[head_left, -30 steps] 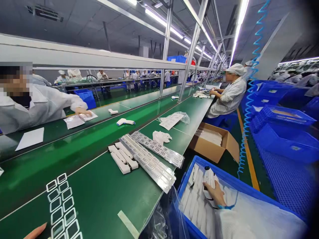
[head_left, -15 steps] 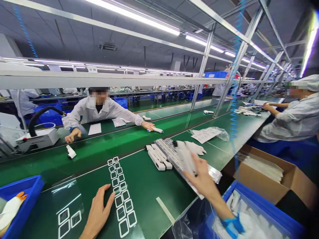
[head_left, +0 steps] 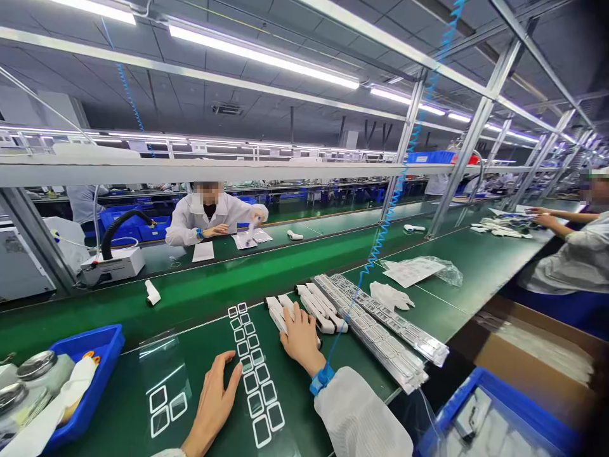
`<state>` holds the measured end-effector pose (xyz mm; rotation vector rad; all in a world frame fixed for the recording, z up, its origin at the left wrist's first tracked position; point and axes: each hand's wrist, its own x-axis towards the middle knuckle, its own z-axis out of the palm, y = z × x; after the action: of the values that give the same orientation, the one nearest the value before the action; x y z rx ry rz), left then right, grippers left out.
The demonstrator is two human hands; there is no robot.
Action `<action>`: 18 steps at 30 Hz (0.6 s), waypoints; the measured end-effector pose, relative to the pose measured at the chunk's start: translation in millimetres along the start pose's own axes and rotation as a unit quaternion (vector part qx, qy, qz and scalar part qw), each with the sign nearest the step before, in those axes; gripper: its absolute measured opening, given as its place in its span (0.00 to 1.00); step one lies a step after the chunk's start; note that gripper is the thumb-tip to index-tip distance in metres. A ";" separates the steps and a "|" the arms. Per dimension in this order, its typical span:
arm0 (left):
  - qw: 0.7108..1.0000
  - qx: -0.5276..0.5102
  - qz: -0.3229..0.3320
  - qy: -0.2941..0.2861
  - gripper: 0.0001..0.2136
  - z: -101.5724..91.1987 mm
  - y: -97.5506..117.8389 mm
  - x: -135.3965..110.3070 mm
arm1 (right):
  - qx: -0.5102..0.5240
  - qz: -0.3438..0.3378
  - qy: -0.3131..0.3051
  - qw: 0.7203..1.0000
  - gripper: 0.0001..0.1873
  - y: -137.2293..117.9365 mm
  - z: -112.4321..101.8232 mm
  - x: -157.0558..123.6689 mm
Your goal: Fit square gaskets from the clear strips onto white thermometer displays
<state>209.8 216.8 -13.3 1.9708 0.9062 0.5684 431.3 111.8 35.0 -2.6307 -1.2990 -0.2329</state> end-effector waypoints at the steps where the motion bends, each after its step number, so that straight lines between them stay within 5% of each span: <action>1: 1.000 -0.002 0.001 0.002 0.28 -0.1 0.7 -0.4 | -0.003 -0.005 0.002 1.000 0.33 2.1 1.1 0.7; 13: 1.000 -0.006 -0.008 0.002 0.29 -3.3 -9.2 3.6 | 0.009 0.018 0.038 0.999 0.30 21.3 -5.0 -8.0; 18: 0.999 0.009 -0.009 0.031 0.27 -3.2 -12.8 6.1 | 0.105 0.012 0.178 0.978 0.20 68.3 -39.4 -53.1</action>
<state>206.7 227.8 -22.2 1.9694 0.9693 0.6147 451.6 20.8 53.8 -2.2940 -1.1054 -0.5079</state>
